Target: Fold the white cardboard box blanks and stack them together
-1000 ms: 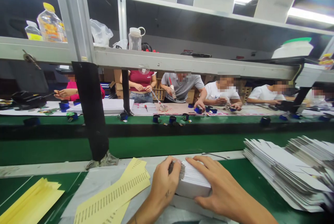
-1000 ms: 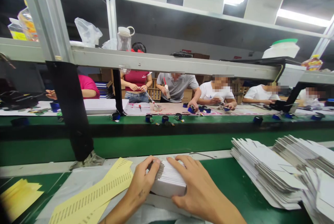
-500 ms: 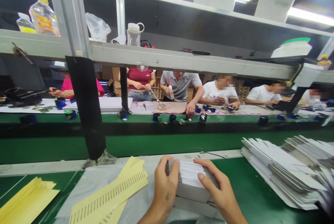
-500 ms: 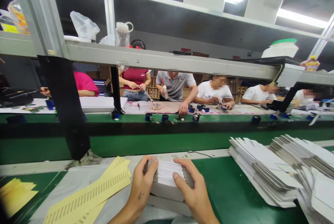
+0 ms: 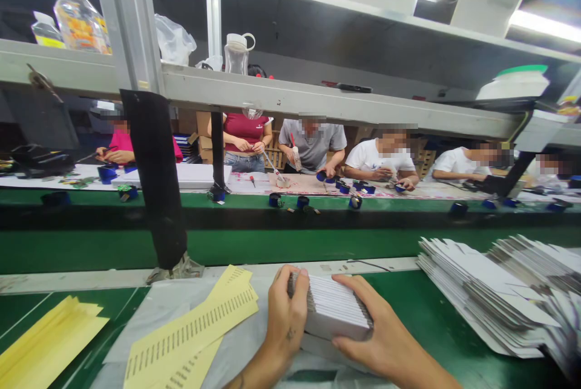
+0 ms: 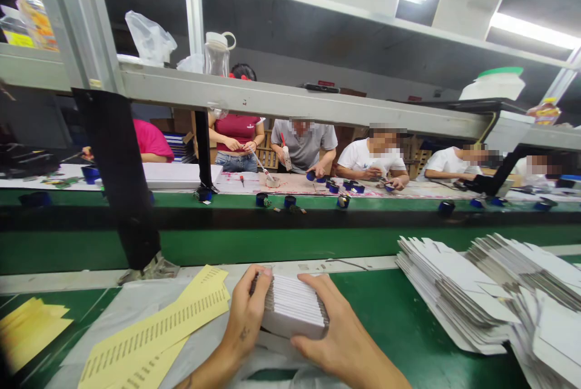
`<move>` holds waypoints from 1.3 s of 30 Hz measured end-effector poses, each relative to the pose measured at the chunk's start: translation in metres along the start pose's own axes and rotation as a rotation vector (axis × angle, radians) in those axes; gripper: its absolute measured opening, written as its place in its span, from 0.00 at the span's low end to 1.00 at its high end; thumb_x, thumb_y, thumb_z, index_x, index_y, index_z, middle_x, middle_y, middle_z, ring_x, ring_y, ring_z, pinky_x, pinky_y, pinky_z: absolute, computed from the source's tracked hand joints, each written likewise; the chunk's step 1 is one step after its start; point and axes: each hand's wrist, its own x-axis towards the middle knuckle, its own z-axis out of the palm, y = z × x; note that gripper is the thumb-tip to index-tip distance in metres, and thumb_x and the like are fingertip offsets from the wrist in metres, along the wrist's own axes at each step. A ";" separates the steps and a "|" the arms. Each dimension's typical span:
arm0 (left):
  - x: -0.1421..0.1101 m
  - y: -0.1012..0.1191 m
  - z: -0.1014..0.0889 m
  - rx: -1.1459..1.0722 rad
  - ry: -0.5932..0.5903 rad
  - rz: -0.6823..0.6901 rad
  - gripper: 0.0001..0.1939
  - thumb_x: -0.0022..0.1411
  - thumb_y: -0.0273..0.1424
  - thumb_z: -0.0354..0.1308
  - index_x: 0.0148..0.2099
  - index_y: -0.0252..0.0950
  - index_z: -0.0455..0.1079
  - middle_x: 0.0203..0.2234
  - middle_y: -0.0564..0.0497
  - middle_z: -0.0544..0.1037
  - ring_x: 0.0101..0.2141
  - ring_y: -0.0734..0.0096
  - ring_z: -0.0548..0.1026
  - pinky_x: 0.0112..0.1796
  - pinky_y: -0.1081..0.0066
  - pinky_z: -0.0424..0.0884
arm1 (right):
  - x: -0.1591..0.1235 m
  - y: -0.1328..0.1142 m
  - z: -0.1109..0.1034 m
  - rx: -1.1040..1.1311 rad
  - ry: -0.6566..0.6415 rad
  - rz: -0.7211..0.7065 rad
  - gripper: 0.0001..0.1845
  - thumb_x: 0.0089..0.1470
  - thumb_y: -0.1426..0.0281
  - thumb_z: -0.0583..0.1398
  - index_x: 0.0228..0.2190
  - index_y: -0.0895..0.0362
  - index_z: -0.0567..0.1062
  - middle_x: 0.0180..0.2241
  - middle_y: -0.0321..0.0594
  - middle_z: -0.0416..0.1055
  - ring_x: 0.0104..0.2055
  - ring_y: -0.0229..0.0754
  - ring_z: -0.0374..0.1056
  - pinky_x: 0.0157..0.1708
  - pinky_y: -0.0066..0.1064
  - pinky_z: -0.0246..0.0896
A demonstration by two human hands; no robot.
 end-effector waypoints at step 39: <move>-0.001 0.024 -0.048 0.769 -0.708 -0.083 0.41 0.48 0.39 0.66 0.65 0.47 0.61 0.65 0.41 0.60 0.64 0.43 0.56 0.59 0.47 0.57 | 0.052 -0.001 -0.015 -0.003 -0.406 0.334 0.38 0.28 0.58 0.73 0.46 0.53 0.76 0.53 0.44 0.70 0.55 0.52 0.67 0.56 0.42 0.60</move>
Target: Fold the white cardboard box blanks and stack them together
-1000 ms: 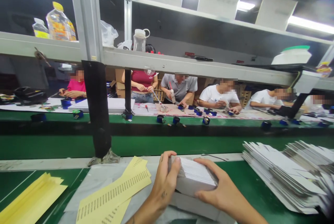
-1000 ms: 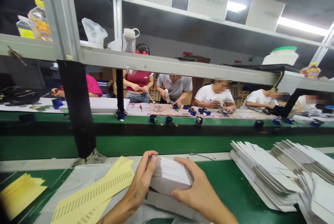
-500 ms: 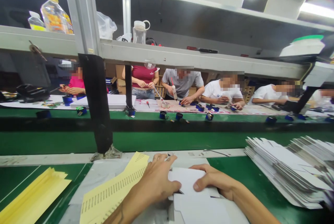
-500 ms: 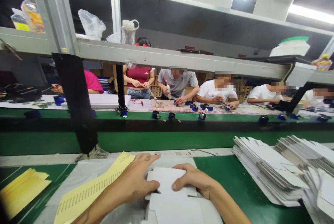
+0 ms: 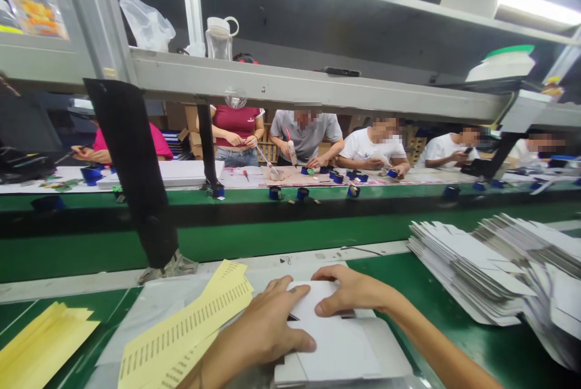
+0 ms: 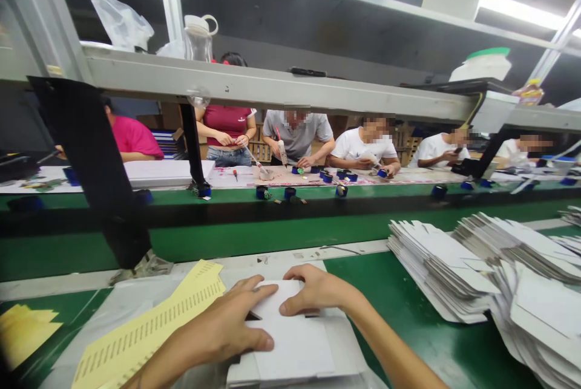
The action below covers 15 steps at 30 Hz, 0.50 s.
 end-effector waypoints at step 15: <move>-0.020 0.000 0.002 0.064 0.368 0.132 0.17 0.60 0.46 0.57 0.51 0.52 0.74 0.55 0.54 0.73 0.54 0.52 0.71 0.55 0.53 0.67 | -0.119 0.052 -0.002 -0.101 0.855 -0.084 0.19 0.53 0.50 0.58 0.39 0.49 0.76 0.37 0.40 0.78 0.36 0.47 0.74 0.39 0.38 0.70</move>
